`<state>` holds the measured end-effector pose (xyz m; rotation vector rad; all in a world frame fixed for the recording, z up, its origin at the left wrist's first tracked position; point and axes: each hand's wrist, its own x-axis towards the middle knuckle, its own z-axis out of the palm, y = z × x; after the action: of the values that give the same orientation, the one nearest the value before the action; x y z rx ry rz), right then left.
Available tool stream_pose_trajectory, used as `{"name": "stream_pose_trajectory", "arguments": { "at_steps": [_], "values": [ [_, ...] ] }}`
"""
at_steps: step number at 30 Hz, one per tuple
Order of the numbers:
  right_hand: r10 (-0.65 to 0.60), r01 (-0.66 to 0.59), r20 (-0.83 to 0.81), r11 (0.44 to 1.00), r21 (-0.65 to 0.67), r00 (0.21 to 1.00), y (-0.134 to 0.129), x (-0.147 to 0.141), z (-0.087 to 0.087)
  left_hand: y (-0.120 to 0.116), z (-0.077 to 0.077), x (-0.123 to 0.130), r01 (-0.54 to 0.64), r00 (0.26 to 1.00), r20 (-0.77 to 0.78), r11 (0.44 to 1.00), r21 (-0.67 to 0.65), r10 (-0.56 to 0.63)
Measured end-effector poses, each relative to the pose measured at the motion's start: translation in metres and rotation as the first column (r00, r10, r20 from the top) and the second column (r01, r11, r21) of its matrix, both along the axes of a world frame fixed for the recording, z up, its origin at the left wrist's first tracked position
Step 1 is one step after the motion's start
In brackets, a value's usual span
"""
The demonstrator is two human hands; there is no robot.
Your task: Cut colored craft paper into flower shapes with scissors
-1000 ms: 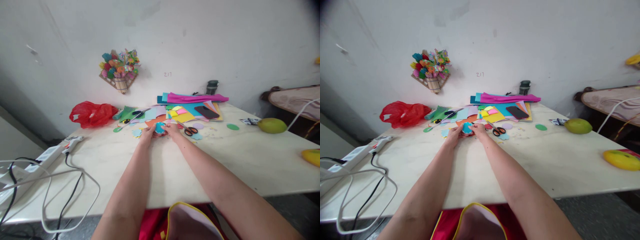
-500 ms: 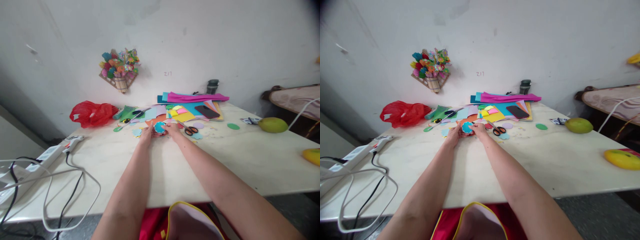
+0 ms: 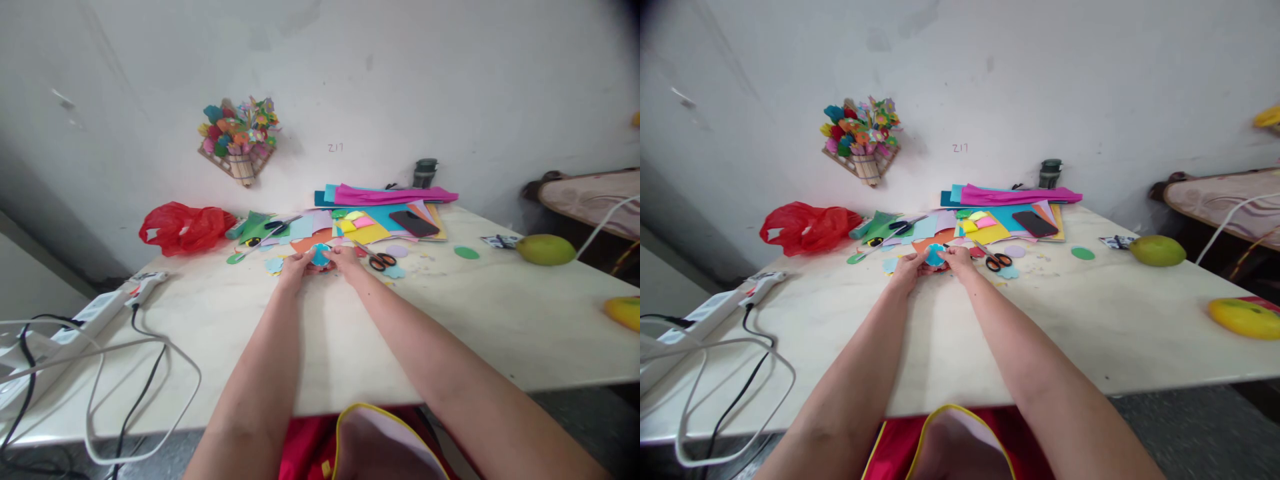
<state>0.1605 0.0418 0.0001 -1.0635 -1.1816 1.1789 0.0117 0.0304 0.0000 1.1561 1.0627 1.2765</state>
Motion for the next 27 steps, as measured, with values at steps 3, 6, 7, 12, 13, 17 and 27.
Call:
{"name": "stream_pose_trajectory", "arguments": {
  "at_steps": [3, 6, 7, 12, 13, 17, 27],
  "values": [
    [0.016, -0.016, 0.002, 1.0, -0.002, 1.0, -0.0023, -0.0001, 0.0021, -0.0013, 0.0002, -0.0002, 0.014, 1.0, -0.001, 1.0, 0.009, -0.014],
    [0.016, -0.016, 0.01, 1.0, -0.015, 1.0, -0.005, -0.0002, 0.0042, -0.0018, 0.0, 0.0, 0.015, 1.0, -0.006, 1.0, 0.009, -0.015],
    [0.017, -0.016, 0.009, 1.0, -0.012, 1.0, -0.0057, -0.0002, 0.0047, -0.0019, 0.0, 0.0002, 0.013, 1.0, -0.012, 1.0, 0.009, -0.013],
    [0.015, -0.014, -0.064, 1.0, 0.006, 0.998, -0.0061, 0.0004, 0.0057, -0.0013, -0.0008, 0.0003, -0.008, 0.999, -0.033, 1.0, 0.027, 0.009],
    [0.011, -0.012, -0.08, 1.0, -0.01, 0.997, -0.0057, 0.0005, 0.0057, -0.0009, -0.001, 0.0002, -0.01, 0.999, -0.032, 0.999, 0.031, 0.011],
    [0.015, -0.021, -0.104, 0.998, -0.054, 0.995, -0.0047, 0.0011, 0.0058, -0.0002, -0.0015, 0.0004, -0.021, 0.999, -0.025, 0.999, 0.038, 0.022],
    [0.005, -0.005, -0.082, 1.0, 0.011, 0.997, -0.0082, -0.0007, 0.0082, 0.0001, -0.0021, 0.0004, -0.026, 0.999, -0.033, 0.999, 0.043, 0.028]
  ]
}}
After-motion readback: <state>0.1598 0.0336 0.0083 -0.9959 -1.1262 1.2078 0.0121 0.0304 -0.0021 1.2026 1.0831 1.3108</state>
